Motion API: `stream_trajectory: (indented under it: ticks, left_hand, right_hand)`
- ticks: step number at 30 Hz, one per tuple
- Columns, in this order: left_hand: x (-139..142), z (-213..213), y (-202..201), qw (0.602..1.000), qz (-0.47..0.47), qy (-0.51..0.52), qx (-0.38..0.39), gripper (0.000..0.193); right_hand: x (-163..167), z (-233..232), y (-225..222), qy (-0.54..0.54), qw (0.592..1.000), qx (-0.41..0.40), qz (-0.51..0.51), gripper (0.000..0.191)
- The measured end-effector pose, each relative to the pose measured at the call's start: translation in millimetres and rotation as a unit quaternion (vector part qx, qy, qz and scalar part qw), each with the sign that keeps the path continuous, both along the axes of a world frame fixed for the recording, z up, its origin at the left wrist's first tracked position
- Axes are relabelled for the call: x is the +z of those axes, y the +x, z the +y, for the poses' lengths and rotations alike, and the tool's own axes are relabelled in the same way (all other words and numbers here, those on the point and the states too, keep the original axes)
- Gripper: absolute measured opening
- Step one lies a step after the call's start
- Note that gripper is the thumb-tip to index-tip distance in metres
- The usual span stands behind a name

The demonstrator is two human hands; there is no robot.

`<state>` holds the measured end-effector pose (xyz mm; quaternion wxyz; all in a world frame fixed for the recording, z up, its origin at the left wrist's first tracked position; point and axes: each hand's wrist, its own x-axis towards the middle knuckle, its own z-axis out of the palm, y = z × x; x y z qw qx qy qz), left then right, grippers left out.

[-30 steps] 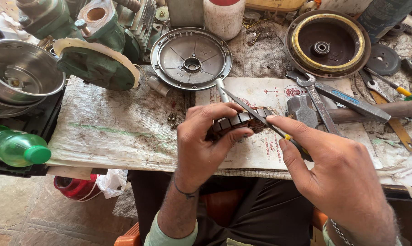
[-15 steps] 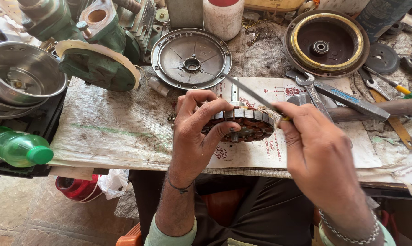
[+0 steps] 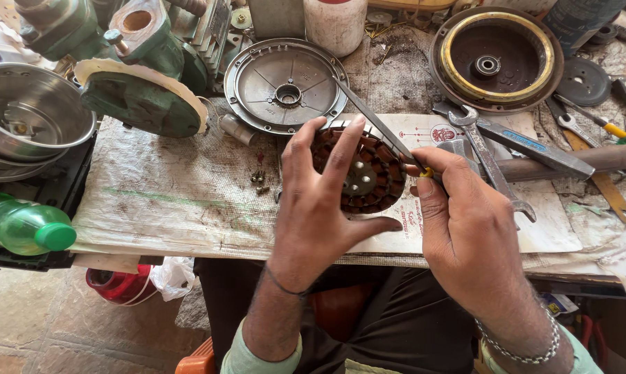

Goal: The person assembles a fan motor rotor at a cluttered workbench. They hold a stack of copper-wound laminations, work on the shaft with a knife-like tool, insert the central shaft through the coil stack, tap it with a hammer to seat it, fit the rotor into a metal housing, and press a bearing onto the shaft by hand.

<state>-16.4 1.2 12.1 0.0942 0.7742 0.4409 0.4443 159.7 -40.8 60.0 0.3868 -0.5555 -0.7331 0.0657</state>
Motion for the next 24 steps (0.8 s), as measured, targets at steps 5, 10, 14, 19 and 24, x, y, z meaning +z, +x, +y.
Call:
stream_trajectory:
  ticks: [5, 10, 14, 19, 24]
  left_hand:
    - [-3, 0, 8, 0.999, -0.040, -0.003, -0.005, 0.125]
    - [-5, 4, -4, 0.989, -0.116, -0.052, -0.077, 0.114]
    - [-5, 8, -7, 0.981, -0.136, -0.088, -0.106, 0.115]
    - [-6, 9, -7, 0.979, -0.141, -0.083, -0.119, 0.115]
    - [-7, 9, -8, 0.978, -0.149, -0.097, -0.107, 0.116]
  right_hand:
    - [3, -11, -2, -0.003, 0.999, 0.040, 0.034, 0.026]
    - [2, -11, -5, -0.029, 0.996, 0.047, 0.074, 0.032]
    - [-5, -8, -9, -0.003, 0.999, 0.017, 0.027, 0.033]
    - [-4, -14, -9, 0.031, 0.999, -0.001, -0.016, 0.037]
    - [0, -15, -13, 0.011, 0.997, -0.015, -0.078, 0.038]
